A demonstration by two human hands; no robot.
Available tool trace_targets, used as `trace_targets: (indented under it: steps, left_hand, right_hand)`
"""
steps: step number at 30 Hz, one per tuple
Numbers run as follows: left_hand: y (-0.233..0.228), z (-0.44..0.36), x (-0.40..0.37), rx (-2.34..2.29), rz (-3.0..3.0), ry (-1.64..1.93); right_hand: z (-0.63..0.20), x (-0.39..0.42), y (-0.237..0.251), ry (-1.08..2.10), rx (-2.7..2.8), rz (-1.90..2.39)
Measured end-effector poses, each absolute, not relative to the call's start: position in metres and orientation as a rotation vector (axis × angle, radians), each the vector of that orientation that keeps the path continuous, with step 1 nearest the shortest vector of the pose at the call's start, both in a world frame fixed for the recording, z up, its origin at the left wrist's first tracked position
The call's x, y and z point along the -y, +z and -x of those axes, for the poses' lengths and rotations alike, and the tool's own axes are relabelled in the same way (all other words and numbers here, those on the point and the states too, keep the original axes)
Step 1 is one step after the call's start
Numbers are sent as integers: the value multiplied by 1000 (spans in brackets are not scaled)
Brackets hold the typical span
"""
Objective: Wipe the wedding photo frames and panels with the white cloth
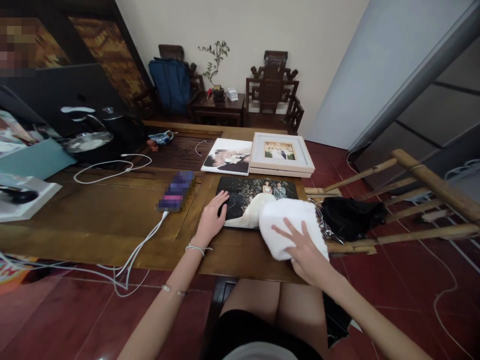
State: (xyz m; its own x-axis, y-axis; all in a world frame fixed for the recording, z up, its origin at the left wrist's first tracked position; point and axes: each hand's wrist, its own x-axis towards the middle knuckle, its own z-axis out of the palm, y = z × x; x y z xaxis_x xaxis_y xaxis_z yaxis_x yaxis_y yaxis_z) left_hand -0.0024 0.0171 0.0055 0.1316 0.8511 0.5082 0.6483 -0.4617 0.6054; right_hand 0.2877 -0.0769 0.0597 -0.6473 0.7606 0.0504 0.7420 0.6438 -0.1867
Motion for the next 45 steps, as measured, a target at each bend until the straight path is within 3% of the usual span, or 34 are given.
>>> trace_targets:
  steps: [6, 13, 18, 23, 30, 37, 45]
  left_hand:
    - [4, 4, -19, -1464, -2180, 1251]
    - [4, 6, -20, -1467, -2178, 1238]
    - [5, 7, -19, -1440, -2183, 1211]
    - [7, 7, -18, -1434, -2168, 1203]
    - [5, 4, -21, -1446, -2183, 1258]
    - [4, 6, -21, -1451, -2182, 1267]
    - [3, 4, -20, -1455, -2183, 1269]
  right_hand:
    - [-285, 38, 68, 399, 2729, 1244]
    - [-229, -61, 71, 193, 2630, 1582]
    - [-174, -11, 57, 155, 2735, 1405]
    - [-202, 49, 55, 299, 2791, 1159]
    - [-288, 6, 58, 245, 2626, 1224]
    - [-295, -64, 51, 108, 2479, 1498]
    - [-289, 34, 54, 182, 2588, 1309]
